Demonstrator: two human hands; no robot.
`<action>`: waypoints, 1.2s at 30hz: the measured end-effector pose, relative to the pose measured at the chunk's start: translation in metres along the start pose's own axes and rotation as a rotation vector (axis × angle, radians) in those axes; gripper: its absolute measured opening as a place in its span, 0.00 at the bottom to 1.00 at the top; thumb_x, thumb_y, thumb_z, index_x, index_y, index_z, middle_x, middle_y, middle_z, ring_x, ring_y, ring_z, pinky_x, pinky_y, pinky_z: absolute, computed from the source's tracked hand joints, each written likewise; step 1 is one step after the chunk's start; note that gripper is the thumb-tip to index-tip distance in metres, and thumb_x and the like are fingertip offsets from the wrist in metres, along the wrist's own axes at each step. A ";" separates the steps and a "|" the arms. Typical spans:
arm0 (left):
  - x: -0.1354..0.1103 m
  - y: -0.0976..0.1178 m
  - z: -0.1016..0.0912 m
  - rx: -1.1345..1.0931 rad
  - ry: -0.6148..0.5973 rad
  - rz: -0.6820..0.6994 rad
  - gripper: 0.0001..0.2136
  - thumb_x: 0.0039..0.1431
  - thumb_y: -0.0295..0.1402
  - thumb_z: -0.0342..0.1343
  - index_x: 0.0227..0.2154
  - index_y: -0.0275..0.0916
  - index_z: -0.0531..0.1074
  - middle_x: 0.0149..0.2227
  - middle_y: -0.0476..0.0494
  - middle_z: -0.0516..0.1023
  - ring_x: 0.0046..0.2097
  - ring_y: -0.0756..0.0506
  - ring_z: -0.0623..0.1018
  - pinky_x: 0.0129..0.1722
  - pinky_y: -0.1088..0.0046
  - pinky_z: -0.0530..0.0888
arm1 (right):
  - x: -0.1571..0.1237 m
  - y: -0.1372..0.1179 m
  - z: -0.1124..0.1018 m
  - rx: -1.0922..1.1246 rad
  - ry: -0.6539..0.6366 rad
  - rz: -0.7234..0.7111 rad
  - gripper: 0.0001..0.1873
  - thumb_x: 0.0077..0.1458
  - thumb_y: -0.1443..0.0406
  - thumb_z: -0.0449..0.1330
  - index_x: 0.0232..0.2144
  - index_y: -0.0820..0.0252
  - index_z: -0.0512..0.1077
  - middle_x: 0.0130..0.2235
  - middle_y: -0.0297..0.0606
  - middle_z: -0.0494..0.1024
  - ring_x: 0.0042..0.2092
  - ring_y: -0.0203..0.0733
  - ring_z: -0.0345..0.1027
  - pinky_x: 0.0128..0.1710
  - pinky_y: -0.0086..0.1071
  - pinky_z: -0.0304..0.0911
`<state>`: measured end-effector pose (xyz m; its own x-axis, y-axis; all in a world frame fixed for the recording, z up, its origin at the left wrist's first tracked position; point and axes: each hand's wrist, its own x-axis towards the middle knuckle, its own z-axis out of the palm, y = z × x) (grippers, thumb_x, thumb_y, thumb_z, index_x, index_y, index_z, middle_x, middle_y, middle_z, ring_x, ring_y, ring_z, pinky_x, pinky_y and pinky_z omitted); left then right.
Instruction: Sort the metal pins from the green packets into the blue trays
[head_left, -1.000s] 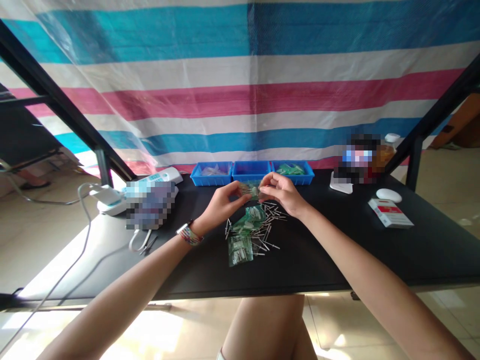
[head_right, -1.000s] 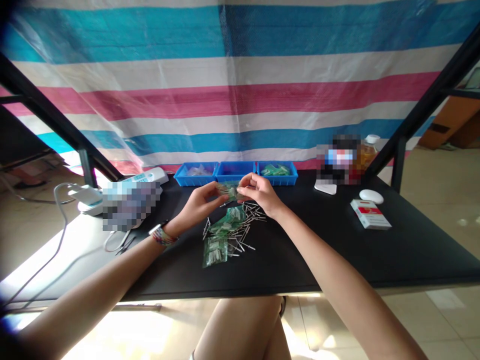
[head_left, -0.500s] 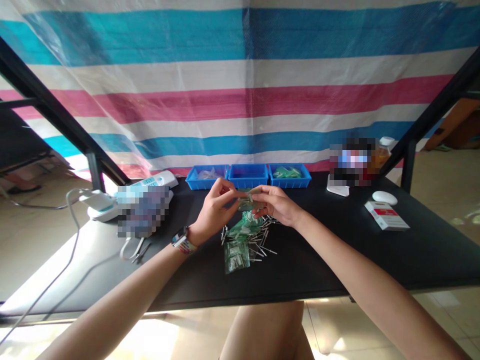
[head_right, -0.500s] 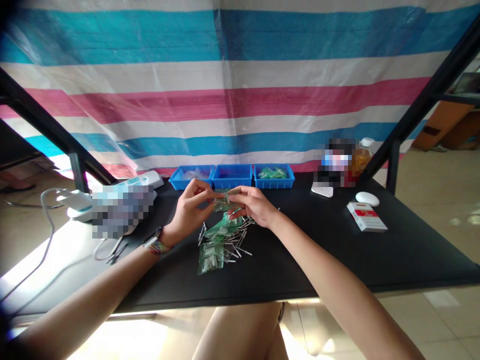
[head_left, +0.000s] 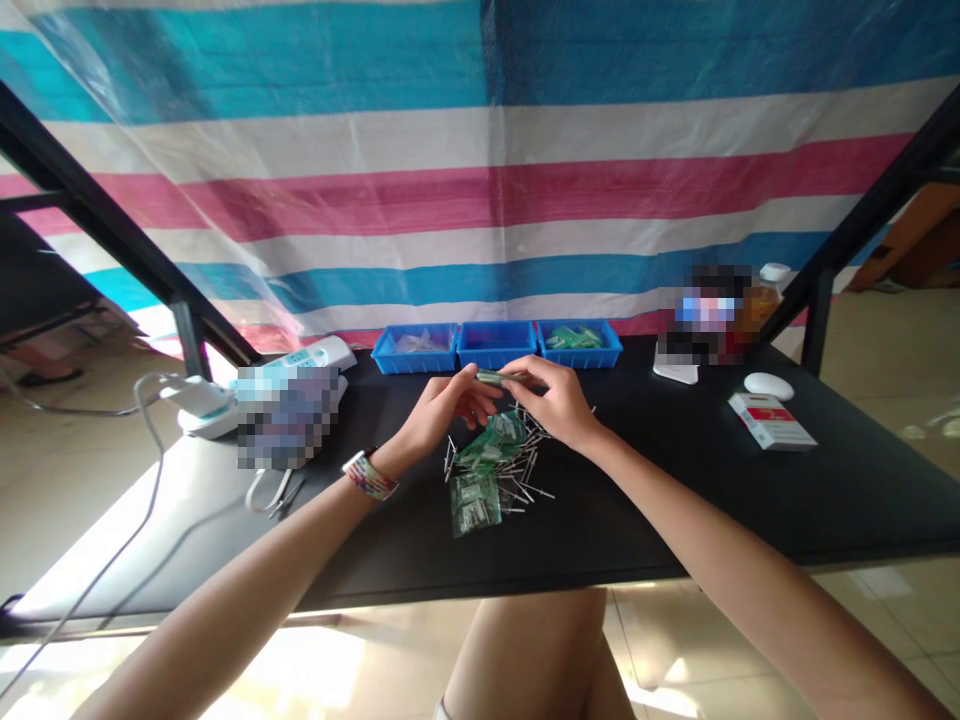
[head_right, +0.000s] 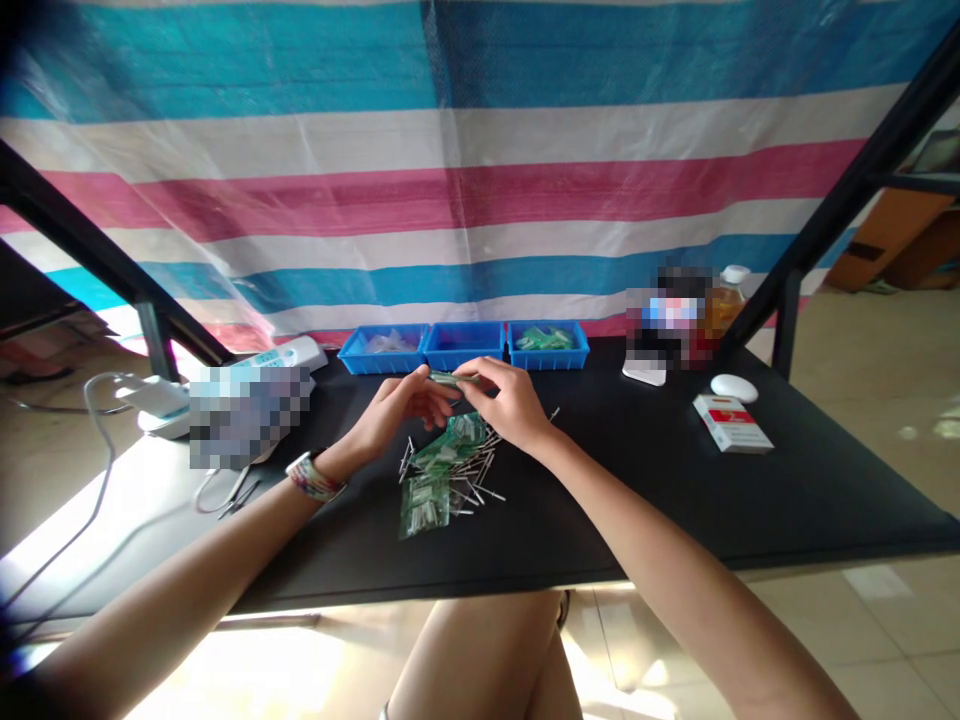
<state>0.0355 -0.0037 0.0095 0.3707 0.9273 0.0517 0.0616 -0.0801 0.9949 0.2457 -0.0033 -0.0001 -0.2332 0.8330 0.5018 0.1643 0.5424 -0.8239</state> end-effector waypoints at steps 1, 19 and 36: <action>0.001 -0.001 0.000 -0.056 0.005 -0.009 0.29 0.64 0.59 0.55 0.34 0.33 0.82 0.32 0.36 0.83 0.29 0.45 0.80 0.28 0.71 0.75 | -0.001 -0.001 0.000 -0.030 -0.031 -0.029 0.09 0.63 0.54 0.64 0.39 0.50 0.80 0.45 0.41 0.83 0.49 0.51 0.78 0.55 0.47 0.73; -0.002 0.002 0.000 0.252 0.071 0.152 0.20 0.62 0.51 0.61 0.30 0.36 0.78 0.29 0.43 0.80 0.30 0.47 0.76 0.30 0.73 0.72 | 0.006 0.007 0.002 0.536 -0.001 0.476 0.18 0.45 0.57 0.75 0.35 0.58 0.78 0.35 0.37 0.81 0.38 0.45 0.78 0.33 0.37 0.79; -0.008 0.004 -0.007 0.903 -0.313 0.472 0.11 0.62 0.42 0.65 0.43 0.42 0.82 0.41 0.42 0.81 0.44 0.42 0.78 0.48 0.65 0.72 | 0.017 0.053 -0.086 -1.029 0.279 0.111 0.22 0.70 0.54 0.53 0.39 0.61 0.81 0.43 0.52 0.82 0.46 0.56 0.73 0.50 0.43 0.65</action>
<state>0.0266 -0.0086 0.0140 0.7502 0.6067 0.2627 0.4662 -0.7672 0.4405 0.3329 0.0496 -0.0128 0.0382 0.8083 0.5875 0.9307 0.1853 -0.3155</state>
